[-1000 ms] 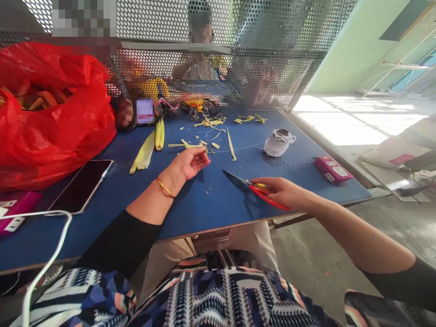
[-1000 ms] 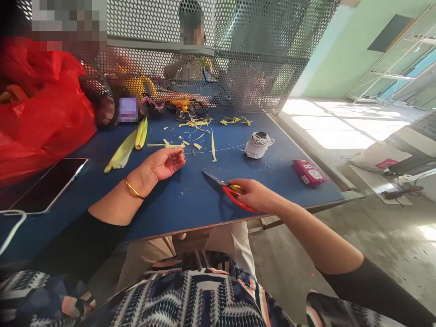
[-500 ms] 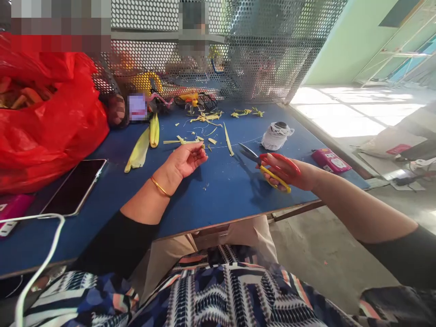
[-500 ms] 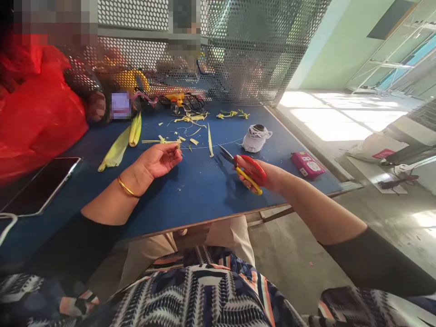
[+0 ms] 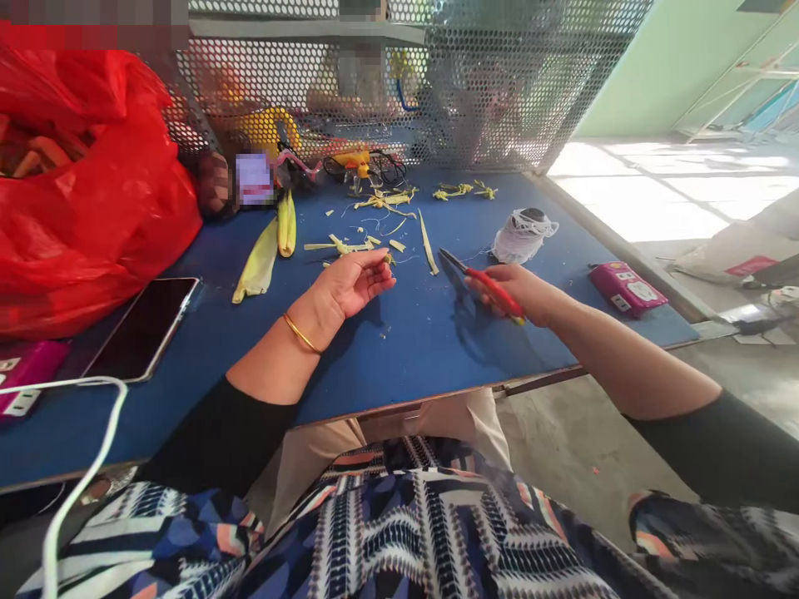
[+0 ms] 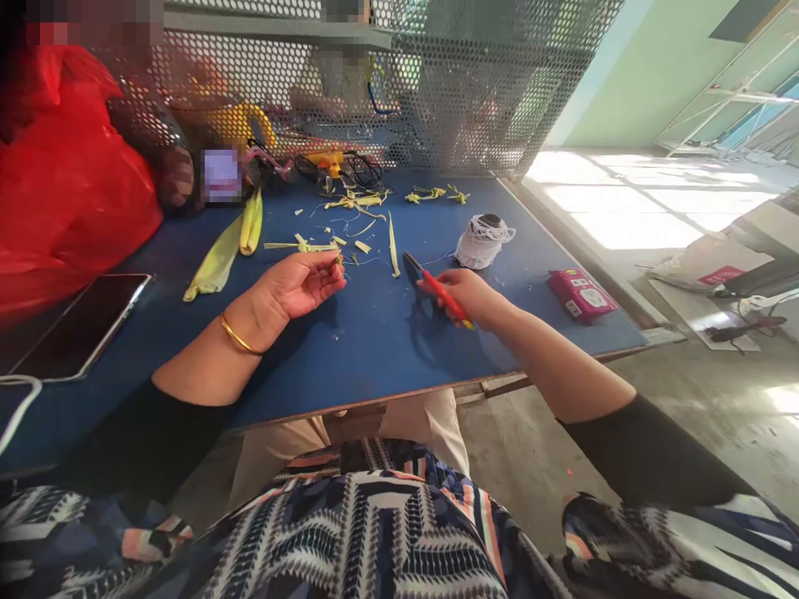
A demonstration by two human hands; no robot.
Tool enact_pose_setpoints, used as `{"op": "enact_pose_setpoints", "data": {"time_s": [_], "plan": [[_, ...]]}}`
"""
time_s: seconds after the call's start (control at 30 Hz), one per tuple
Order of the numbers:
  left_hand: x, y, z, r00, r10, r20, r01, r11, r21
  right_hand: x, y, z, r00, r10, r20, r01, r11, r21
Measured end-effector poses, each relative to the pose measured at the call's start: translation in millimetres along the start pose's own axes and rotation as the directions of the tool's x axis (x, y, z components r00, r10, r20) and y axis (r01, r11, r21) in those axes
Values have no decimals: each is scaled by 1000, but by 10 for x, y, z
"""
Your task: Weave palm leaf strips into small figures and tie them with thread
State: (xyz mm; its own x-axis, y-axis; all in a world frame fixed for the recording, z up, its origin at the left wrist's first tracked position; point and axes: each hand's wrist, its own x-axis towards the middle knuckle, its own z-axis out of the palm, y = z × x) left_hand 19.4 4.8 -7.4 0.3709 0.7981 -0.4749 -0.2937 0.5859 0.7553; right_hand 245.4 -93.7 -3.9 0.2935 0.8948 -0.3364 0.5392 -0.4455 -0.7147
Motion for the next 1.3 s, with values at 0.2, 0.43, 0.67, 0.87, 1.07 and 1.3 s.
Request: {"op": "enact_pose_setpoints", "data": {"time_s": [0.2,0.43,0.67,0.87,1.07,1.3], "plan": [[-94,51,18,995,102,24,-103,992,66,-221,-41,69,971,-226,-73,60,532,-845],[-266,33,80,934,348,79,-356,925,134,-191,-526,223,844,-510,-167,416,818,-398],[-290,31,60,878,477,-29,-467,869,162,123,-892,751,910,-409,-66,372,737,564],[-191,-55,-18,906,418,-66,-402,898,177,221,-811,865,949,-309,61,170,665,727],[-116,-144,-14,947,302,-114,-290,951,108,328,-688,887,933,-357,-50,297,683,667],[-320,-237,-79,976,217,-20,-193,906,375,391,-685,785,835,-438,-332,550,673,495]]}}
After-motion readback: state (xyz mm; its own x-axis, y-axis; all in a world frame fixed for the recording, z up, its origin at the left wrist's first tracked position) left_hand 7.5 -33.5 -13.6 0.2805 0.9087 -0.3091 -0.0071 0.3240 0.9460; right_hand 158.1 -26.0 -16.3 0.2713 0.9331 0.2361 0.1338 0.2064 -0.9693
